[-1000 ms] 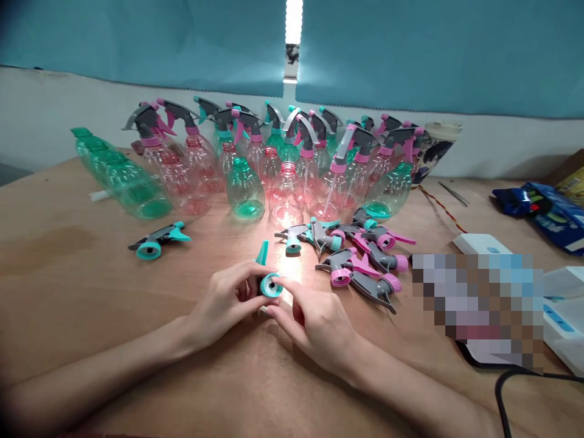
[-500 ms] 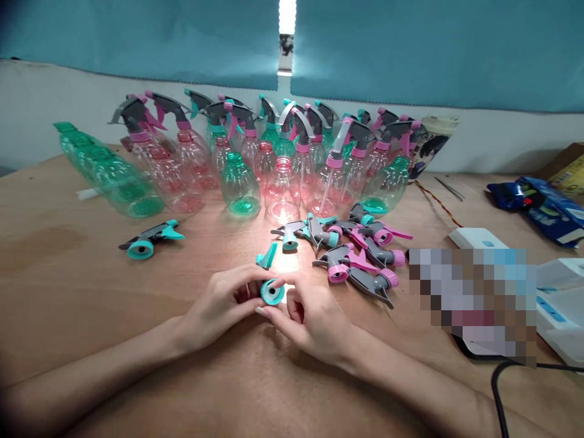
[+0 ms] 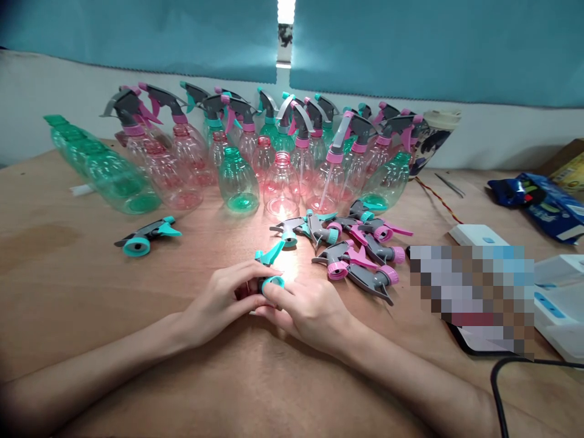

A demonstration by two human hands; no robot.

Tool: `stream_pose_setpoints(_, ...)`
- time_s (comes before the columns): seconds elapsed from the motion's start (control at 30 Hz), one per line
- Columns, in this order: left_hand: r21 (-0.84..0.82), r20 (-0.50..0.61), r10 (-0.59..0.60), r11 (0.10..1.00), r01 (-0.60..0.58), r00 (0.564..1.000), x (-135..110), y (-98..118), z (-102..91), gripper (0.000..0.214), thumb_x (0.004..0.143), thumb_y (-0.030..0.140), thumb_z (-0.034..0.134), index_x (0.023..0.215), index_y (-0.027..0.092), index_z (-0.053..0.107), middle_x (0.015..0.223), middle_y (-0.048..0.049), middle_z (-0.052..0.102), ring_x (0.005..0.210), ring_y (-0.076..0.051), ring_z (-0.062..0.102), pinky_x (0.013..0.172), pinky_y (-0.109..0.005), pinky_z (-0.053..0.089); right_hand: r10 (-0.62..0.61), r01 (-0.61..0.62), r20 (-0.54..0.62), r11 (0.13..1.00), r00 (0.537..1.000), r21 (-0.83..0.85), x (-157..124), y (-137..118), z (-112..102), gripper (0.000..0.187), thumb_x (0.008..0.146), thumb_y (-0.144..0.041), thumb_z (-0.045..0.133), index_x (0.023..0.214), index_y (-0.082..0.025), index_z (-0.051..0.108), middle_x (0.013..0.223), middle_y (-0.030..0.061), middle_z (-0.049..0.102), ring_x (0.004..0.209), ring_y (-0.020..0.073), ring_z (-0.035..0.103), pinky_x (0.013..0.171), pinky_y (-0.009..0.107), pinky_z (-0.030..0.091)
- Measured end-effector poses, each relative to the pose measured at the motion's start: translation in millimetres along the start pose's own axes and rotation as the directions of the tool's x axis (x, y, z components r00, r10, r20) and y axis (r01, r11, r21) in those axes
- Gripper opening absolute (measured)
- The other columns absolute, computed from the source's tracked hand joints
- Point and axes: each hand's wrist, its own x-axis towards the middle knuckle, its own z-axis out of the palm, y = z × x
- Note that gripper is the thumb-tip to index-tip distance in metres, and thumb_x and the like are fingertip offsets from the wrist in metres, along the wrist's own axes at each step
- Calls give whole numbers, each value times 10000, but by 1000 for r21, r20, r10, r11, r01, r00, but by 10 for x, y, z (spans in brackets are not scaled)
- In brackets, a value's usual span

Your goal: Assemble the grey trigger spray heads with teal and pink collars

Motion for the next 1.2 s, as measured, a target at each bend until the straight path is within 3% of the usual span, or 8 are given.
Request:
stream_pose_setpoints(0.17,-13,8,-10,1000,10,1000,15,23,-12,272,845,111,591,1100,201,612,934,-16,629,724,-120,547,629,-219,432,-50,48,-3,974,999,-220,30,7,-49,311,975,-278,417,785,-174,640,545,-19,508,479,105,414,475,259,247)
stream_pose_setpoints(0.3,-11,-15,-4,1000,4,1000,25,25,-16,257,842,121,595,1087,197,611,947,-14,630,723,-121,535,652,-228,431,-55,45,-33,964,998,-261,34,3,-64,379,963,-122,328,788,-176,660,513,-23,440,467,108,342,466,265,212)
stream_pose_setpoints(0.43,-14,-30,-25,1000,25,999,35,11,-18,239,836,143,621,1072,186,620,936,-14,624,687,-114,509,619,-218,415,-20,12,-26,964,999,-266,32,4,-73,395,970,-137,309,781,-177,653,526,-23,423,478,109,330,463,260,216)
stream_pose_setpoints(0.57,16,-45,-54,998,55,998,42,3,-24,276,838,157,633,1112,190,614,875,-1,600,659,-110,489,598,-215,406,21,-19,7,978,1000,-206,19,18,-82,355,963,-125,322,822,-171,645,547,-18,453,512,115,381,483,242,279)
stream_pose_setpoints(0.7,43,-41,-73,996,75,996,48,6,-27,270,841,188,644,1110,177,619,836,3,579,649,-110,484,594,-217,403,38,-40,-41,997,998,-71,15,18,-62,200,928,-130,435,864,-144,624,627,24,570,586,143,435,549,256,379)
stream_pose_setpoints(0.9,48,-41,-48,998,50,998,41,-10,-19,260,842,186,633,1101,187,617,875,-8,607,652,-115,488,595,-221,409,98,-94,-90,995,991,45,42,-44,-68,141,876,-112,476,900,-152,610,681,38,627,594,153,498,553,267,430)
stream_pose_setpoints(1.03,47,-35,-40,998,42,999,35,-7,-15,248,839,174,637,1086,187,621,864,-1,597,654,-112,490,604,-218,409,229,-226,-17,967,973,115,65,-78,-121,104,864,-138,514,908,-168,603,706,19,635,574,125,544,534,234,432)
stream_pose_setpoints(1.2,58,-43,-37,998,40,998,28,-11,-10,246,840,158,632,1083,191,611,864,5,589,651,-111,491,606,-220,408,490,-500,115,863,864,75,132,-92,-185,92,847,-242,584,855,-169,529,671,-8,614,551,117,570,508,222,400)
